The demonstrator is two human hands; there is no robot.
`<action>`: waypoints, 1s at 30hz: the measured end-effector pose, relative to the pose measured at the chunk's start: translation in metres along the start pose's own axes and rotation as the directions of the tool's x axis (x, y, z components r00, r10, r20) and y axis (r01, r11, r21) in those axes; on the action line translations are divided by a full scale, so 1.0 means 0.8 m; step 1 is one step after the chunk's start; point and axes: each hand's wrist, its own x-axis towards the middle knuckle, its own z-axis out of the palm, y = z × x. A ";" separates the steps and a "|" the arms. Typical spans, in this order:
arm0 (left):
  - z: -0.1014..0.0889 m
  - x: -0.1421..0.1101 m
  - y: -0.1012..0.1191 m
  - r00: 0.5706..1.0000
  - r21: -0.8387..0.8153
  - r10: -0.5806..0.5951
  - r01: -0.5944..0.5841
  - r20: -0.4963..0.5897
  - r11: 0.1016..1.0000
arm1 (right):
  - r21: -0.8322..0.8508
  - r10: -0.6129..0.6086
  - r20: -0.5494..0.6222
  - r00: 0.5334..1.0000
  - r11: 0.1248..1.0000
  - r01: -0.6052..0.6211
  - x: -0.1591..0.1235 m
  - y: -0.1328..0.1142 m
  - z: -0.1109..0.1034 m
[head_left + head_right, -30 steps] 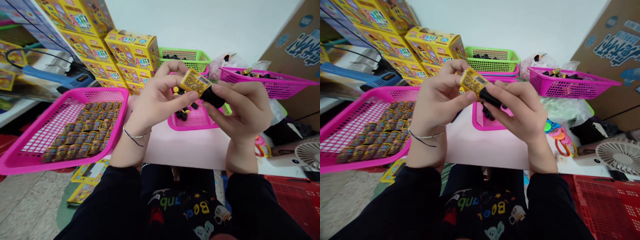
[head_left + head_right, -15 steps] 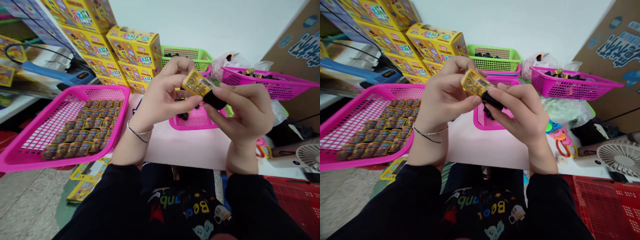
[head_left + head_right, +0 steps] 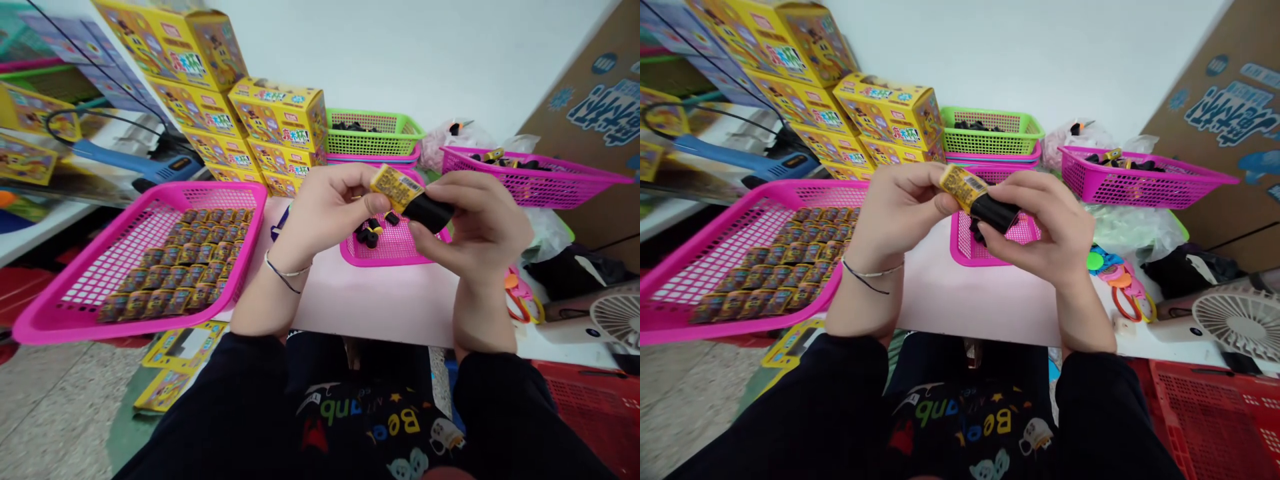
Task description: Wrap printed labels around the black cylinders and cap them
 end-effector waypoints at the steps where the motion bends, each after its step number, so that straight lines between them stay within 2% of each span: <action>1: 0.001 0.000 -0.001 1.000 -0.002 -0.023 0.023 -0.003 1.000 | 0.010 -0.028 -0.028 0.999 1.000 0.028 0.000 0.001 0.002; 7: 0.011 0.003 -0.012 0.995 -0.151 -0.101 0.102 0.013 0.983 | 0.047 -0.007 -0.097 0.995 0.999 0.011 -0.004 -0.001 0.015; 13: 0.018 0.006 -0.022 0.978 -0.250 -0.208 0.201 -0.001 0.947 | 0.056 0.012 -0.093 0.996 0.998 -0.007 -0.004 -0.002 0.017; 19: 0.020 0.008 -0.026 0.974 -0.278 -0.223 0.208 -0.025 0.938 | 0.141 0.044 -0.049 0.998 0.989 -0.037 -0.004 0.001 0.016; 24: 0.006 0.008 -0.024 0.973 -0.335 -0.196 0.226 0.120 0.915 | 0.218 0.036 -0.003 0.999 0.975 -0.034 0.001 0.006 0.004; 27: -0.002 0.005 -0.020 0.973 -0.409 -0.143 0.206 0.180 0.889 | 0.192 -0.008 0.031 0.999 0.981 0.002 0.006 0.009 -0.006; 30: -0.008 0.002 -0.014 0.951 -0.372 -0.114 0.220 0.286 0.902 | 0.176 -0.041 0.070 0.997 0.984 0.028 0.007 0.013 -0.012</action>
